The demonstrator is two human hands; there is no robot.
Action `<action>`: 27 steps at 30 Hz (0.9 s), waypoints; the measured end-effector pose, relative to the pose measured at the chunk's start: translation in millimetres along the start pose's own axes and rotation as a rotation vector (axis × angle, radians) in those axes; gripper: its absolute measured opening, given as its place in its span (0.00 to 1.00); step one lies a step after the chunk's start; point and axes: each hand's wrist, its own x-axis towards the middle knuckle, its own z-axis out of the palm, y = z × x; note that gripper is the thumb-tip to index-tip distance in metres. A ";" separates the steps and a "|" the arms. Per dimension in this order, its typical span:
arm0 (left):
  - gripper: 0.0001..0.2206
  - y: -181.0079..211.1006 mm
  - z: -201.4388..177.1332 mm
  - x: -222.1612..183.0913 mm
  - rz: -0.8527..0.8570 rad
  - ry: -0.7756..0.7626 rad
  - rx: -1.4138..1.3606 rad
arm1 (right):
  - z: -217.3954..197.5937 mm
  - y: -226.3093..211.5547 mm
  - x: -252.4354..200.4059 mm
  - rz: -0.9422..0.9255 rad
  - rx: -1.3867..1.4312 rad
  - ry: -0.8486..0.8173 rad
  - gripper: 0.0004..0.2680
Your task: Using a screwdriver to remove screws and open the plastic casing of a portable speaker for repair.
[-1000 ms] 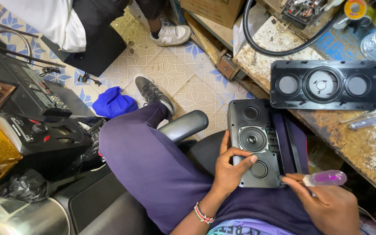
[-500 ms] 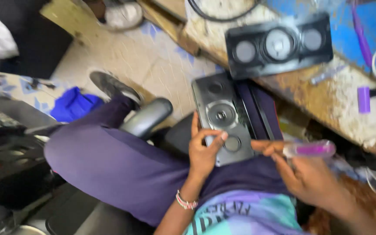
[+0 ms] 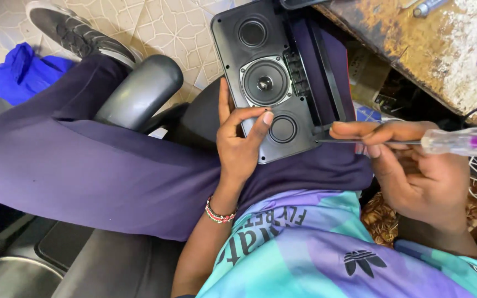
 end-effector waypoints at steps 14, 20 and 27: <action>0.13 15.3 -3.3 0.4 -0.041 -0.018 -0.040 | 61.1 28.7 43.7 -0.208 0.343 0.299 0.04; 0.12 14.9 -3.3 1.4 -0.039 -0.010 -0.029 | 60.5 28.5 49.3 -0.192 0.317 0.298 0.04; 0.12 10.5 -3.1 2.0 -0.038 -0.006 -0.029 | 62.9 29.8 51.6 -0.205 0.325 0.300 0.05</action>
